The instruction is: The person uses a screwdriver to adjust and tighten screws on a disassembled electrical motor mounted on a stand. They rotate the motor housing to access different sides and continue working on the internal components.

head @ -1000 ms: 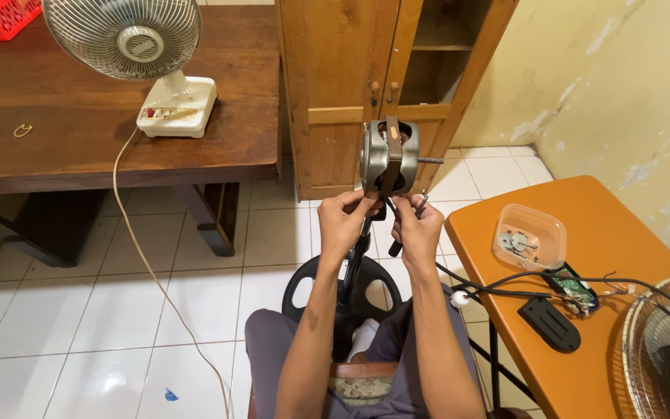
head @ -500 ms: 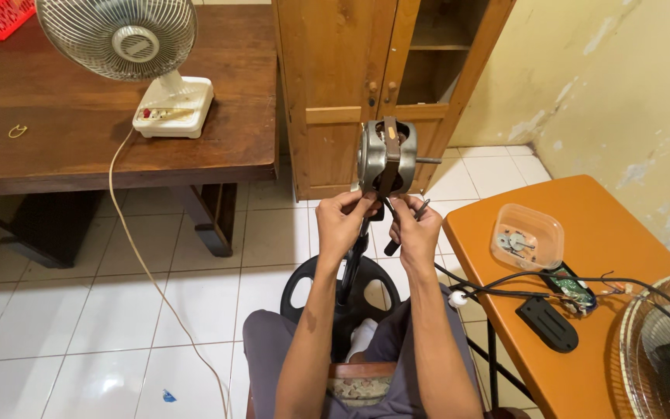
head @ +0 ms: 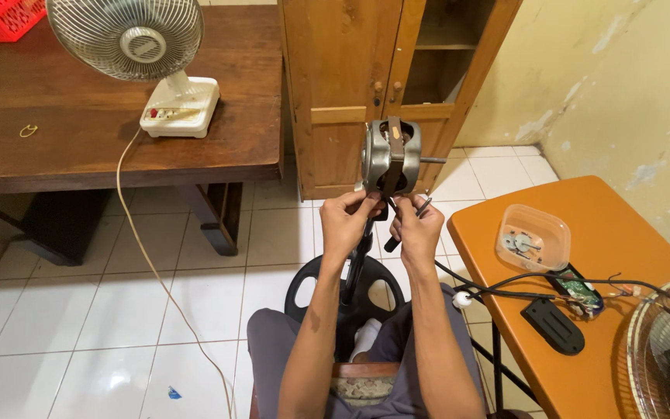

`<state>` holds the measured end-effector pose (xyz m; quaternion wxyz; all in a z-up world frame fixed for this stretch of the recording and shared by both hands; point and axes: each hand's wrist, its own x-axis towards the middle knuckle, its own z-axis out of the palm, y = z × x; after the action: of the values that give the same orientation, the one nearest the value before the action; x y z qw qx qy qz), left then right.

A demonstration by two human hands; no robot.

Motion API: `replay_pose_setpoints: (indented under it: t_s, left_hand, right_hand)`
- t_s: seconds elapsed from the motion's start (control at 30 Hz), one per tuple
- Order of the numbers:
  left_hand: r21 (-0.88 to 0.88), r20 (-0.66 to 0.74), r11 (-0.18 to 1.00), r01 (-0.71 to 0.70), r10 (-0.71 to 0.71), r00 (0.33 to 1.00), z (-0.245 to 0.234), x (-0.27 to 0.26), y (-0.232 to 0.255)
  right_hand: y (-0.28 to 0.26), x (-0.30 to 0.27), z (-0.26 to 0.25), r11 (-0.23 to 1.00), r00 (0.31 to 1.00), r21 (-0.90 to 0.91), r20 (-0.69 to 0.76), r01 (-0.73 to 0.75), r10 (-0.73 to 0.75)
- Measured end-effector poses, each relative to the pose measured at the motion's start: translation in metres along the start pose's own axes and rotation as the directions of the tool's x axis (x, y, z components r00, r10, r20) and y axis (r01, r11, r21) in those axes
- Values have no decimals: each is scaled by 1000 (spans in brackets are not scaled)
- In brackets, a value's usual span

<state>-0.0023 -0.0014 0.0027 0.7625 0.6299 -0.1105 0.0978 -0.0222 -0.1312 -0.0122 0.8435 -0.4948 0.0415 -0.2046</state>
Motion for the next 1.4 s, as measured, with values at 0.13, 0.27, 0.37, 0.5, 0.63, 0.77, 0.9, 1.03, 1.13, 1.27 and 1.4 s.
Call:
replay_pose_setpoints:
  t_s: [0.13,0.27,0.37,0.5,0.63,0.77,0.9,1.03,1.13,1.27,1.4]
  left_hand:
    - [10,17,1000,-6,5,1000,-2,1,1]
    - [20,17,1000,-4,4,1000,-2,0,4]
    - [21,19,1000,6,-7,1000,-1,-1,6]
    - [-5,26,1000,-4,4,1000,-2,-1,5]
    - [2,26,1000,-15,15,1000,-2,-1,1]
    - [-3,23,1000,12,-12,1000,-2,-1,-2]
    - [20,6,1000,12,-12,1000,-1,-2,-3]
    - [3,4,1000,19,-19,1000,0,-2,-5]
    - [-36,1,999,26,-26,1000,-1,-3,-10]
    - [-83,0,992,91,-91,996,-2,-17,-21]
    - [-121,-26,988,98,-102,994,15,-31,-25]
  right_hand:
    - [0,-1,-1,1000,1000,15,-13,0,0]
    - [-1,-1,0,1000,1000,11,4,13,-13]
    - [-3,-2,-1,1000,1000,2,12,6,-6]
    - [-1,0,-3,999,1000,28,11,-22,22]
    - [2,0,-5,999,999,27,47,18,-19]
    - [0,-1,-6,1000,998,15,59,16,-17]
    - [0,-3,-4,999,996,18,82,28,-30]
    - [2,-2,-5,999,996,3,81,40,-40]
    - [3,-1,-8,997,996,-19,58,75,-74]
    - [-2,0,-34,987,994,-117,-8,106,-107]
    - [-16,1,-74,992,989,-45,-80,118,-121]
